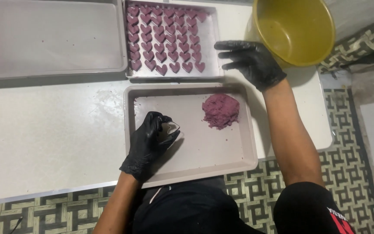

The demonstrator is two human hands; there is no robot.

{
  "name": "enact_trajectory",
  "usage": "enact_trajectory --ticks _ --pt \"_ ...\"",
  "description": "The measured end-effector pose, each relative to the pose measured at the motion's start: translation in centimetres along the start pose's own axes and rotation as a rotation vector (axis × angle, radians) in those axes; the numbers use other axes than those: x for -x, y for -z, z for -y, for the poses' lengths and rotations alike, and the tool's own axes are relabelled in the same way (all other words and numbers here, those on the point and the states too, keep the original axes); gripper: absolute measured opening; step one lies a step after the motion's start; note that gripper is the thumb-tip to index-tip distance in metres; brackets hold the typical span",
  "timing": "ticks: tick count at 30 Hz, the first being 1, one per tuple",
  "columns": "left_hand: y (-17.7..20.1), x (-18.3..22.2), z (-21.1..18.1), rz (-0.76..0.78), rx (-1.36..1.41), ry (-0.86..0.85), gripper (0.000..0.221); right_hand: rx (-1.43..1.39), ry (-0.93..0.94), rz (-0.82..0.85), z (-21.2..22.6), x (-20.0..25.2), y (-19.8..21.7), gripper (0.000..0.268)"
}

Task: Using a heart-shaped cutter to cut out individual pieces from a purple dough mass on a baking tray.

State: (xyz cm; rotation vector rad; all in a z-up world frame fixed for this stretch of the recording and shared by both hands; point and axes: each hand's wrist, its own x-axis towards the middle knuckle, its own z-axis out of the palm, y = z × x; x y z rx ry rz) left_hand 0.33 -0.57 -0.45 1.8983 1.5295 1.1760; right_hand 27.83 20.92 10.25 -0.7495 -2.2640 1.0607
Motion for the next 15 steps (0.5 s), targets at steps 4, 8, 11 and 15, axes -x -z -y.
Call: enact_trajectory --ticks 4,8,11,15 --pt "-0.4 0.1 -0.4 0.091 -0.115 0.205 0.035 -0.414 -0.463 -0.309 3.9 5.2 -3.0 0.034" --pt "0.5 -0.2 -1.9 0.227 -0.248 0.151 0.035 0.189 -0.498 -0.106 6.0 8.8 -4.7 0.036" --pt "0.4 0.3 -2.1 0.273 -0.336 0.155 0.033 0.415 -0.581 -0.120 5.8 10.1 -6.3 0.041" --pt "-0.9 0.7 -0.8 0.286 -0.412 0.156 0.025 0.510 -0.582 -0.195 -0.2 13.3 -6.9 0.066"
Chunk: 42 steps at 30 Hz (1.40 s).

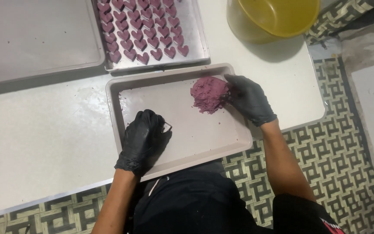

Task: Using a heart-shaped cutter to cut out individual pieces from a purple dough mass on a baking tray.

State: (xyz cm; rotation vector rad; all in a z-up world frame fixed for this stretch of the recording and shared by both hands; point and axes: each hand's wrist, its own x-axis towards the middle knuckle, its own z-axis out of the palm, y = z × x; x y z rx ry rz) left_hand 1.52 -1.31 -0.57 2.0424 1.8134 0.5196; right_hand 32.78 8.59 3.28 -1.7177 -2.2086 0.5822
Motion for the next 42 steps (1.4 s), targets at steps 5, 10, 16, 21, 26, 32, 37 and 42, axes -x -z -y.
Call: enact_trajectory --ticks 5,10,16,21,26,32,37,42 --pt "0.1 0.0 -0.5 0.011 -0.041 0.054 0.029 -0.002 -0.043 -0.003 1.5 -0.5 -1.1 0.065" --pt "0.5 0.1 0.0 0.037 -0.007 -0.003 0.028 0.075 -0.069 -0.020 1.1 0.0 -2.2 0.068" --pt "0.8 -0.1 -0.8 -0.034 -0.024 -0.034 0.021 0.019 -0.148 -0.068 2.1 0.2 -3.0 0.060" --pt "0.6 0.0 -0.6 -0.083 -0.034 -0.063 0.022 0.047 -0.164 -0.147 1.0 0.9 -4.7 0.047" --pt "1.0 0.0 -1.1 -0.067 -0.005 -0.025 0.023 0.132 0.071 -0.359 0.7 1.9 -6.1 0.028" --pt "1.2 -0.2 -1.1 -0.072 -0.021 -0.033 0.025 -0.152 -0.020 -0.315 4.4 3.2 -3.0 0.033" --pt "1.1 -0.2 -1.0 -0.028 -0.031 -0.006 0.028 -0.142 -0.008 -0.316 4.8 3.0 -1.7 0.034" --pt "0.5 -0.2 -0.6 -0.026 -0.018 -0.014 0.027 -0.236 -0.011 -0.283 1.5 2.2 -2.6 0.033"
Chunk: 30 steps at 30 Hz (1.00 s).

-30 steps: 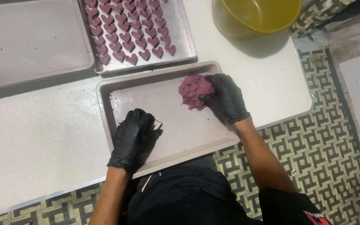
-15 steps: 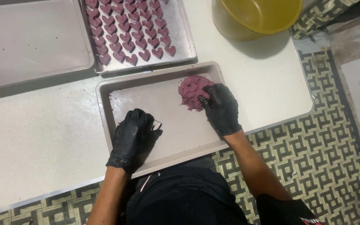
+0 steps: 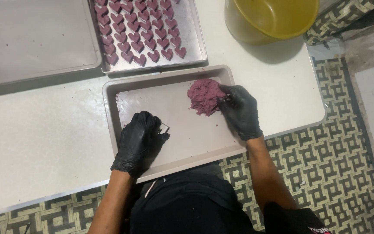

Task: Using a heart-shaped cutter to cut out individual pieces from a purple dough mass on a baking tray.

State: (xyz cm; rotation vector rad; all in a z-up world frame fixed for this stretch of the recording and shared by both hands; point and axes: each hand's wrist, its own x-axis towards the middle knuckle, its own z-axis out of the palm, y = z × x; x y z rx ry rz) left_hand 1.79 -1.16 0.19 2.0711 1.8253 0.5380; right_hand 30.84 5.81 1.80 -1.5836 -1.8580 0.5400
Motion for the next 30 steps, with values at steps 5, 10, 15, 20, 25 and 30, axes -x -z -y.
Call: enact_trajectory --ticks 5,10,15,20,25,30 --pt "0.6 -0.1 -0.2 0.038 0.058 0.029 0.029 -0.195 -0.132 0.014 4.1 0.5 -0.4 0.033" --pt "1.6 -0.2 -0.3 0.072 0.131 0.035 0.024 0.002 0.059 -0.074 0.8 0.4 -1.2 0.025" --pt "0.8 0.0 0.4 0.097 0.133 0.011 0.034 -0.024 0.056 0.002 3.0 0.7 0.5 0.037" --pt "1.0 -0.4 0.4 0.149 0.128 0.015 0.032 0.259 0.179 -0.005 3.6 0.6 -0.4 0.033" --pt "2.5 -0.1 -0.6 0.166 0.158 0.072 0.020 0.334 0.222 0.015 0.7 1.1 -1.2 0.033" --pt "2.8 -0.5 -0.5 0.254 0.195 0.114 0.047 -0.344 -0.182 0.230 10.2 2.3 -1.0 0.041"
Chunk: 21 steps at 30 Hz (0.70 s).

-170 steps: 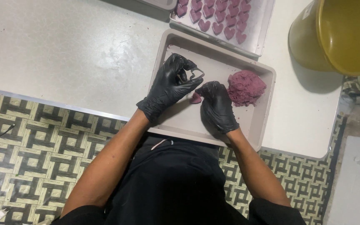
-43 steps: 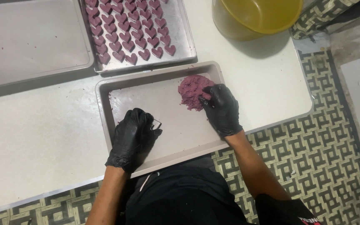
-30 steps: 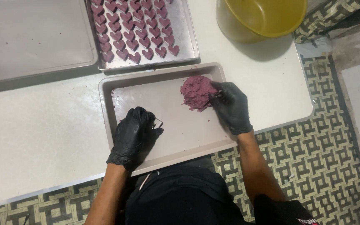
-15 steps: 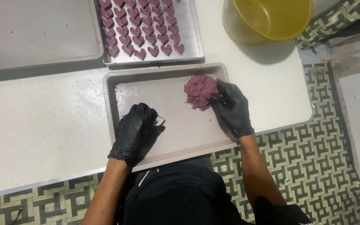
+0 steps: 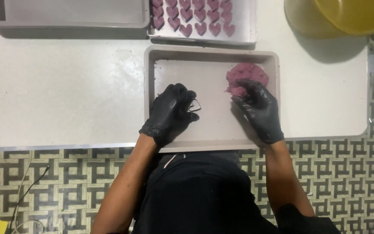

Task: Using a heart-shaped cutter to cut out individual pieces from a purple dough mass on a baking tray.

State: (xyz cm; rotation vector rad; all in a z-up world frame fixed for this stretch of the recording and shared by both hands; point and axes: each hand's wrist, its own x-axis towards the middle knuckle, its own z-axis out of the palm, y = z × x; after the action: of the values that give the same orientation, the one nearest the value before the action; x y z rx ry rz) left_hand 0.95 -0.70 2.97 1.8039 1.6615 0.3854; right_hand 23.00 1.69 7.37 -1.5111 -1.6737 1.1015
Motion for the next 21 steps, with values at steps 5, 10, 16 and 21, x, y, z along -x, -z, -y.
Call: enact_trajectory --ticks 5,10,16,21 --pt "-0.4 0.0 0.0 -0.016 0.064 0.067 0.044 -0.310 -0.215 0.276 0.4 -0.9 -1.9 0.040" --pt "-1.0 -0.1 0.3 -0.039 0.084 0.111 0.037 -0.348 -0.218 0.339 -0.7 -1.9 -3.8 0.033" --pt "-2.0 -0.6 1.6 -0.088 -0.063 -0.039 0.027 0.003 -0.031 0.321 0.3 -2.4 -4.4 0.027" --pt "-2.4 -0.5 2.4 -0.139 -0.015 -0.147 0.015 0.087 0.093 0.272 -1.9 -2.8 -4.7 0.023"
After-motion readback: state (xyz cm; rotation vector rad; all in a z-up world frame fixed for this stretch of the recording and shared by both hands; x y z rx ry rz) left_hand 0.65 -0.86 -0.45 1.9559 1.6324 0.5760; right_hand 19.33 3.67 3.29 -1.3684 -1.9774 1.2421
